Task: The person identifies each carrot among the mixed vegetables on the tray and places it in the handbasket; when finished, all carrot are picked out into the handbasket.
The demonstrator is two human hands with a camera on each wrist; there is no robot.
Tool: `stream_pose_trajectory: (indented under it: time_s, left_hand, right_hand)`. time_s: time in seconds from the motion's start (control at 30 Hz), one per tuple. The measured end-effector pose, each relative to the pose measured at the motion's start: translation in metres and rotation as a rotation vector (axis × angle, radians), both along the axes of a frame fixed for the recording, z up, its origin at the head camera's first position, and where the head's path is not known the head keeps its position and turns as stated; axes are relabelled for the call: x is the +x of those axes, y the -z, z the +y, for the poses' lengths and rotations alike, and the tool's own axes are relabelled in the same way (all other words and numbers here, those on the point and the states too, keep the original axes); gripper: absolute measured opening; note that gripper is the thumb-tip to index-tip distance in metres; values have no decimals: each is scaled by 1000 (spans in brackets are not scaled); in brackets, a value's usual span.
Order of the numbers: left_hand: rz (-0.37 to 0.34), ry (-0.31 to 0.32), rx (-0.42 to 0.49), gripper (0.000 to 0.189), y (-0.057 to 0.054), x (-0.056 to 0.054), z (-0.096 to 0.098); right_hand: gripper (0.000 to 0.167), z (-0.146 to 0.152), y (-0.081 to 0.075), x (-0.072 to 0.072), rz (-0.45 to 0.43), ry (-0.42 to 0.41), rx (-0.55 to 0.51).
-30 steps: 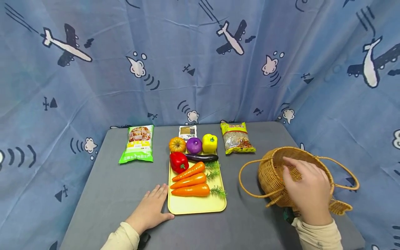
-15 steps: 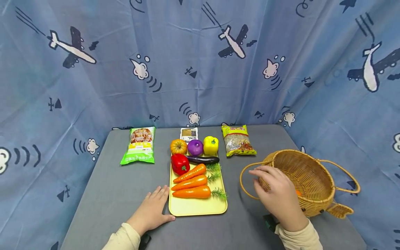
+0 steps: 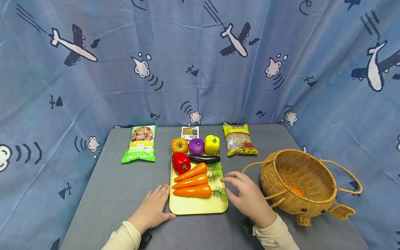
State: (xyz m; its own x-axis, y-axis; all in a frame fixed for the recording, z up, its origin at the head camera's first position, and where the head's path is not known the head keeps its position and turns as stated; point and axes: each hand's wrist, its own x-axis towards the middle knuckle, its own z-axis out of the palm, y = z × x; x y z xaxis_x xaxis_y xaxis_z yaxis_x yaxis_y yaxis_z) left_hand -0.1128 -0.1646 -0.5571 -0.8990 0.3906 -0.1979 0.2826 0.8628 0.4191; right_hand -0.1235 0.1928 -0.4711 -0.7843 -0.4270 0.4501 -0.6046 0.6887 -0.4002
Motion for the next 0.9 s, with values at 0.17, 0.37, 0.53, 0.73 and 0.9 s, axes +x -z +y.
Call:
stream_pose_trajectory:
  time_s: [0.17, 0.37, 0.53, 0.73, 0.9]
  left_hand:
    - [-7, -2, -16, 109, -1, 0, 0]
    - [0, -3, -35, 109, -5, 0, 1]
    - [0, -5, -35, 109, -6, -1, 1]
    - [6, 2, -34, 109, -6, -1, 2]
    - [6, 5, -31, 109, -5, -2, 2]
  right_hand:
    - [39, -12, 12, -5, -46, -38, 5]
    - [41, -25, 34, -6, -97, -40, 103]
    - [51, -36, 47, -6, -142, -49, 197]
    - [51, -42, 56, -8, -187, -42, 242]
    - [46, -43, 63, -8, -188, -19, 280]
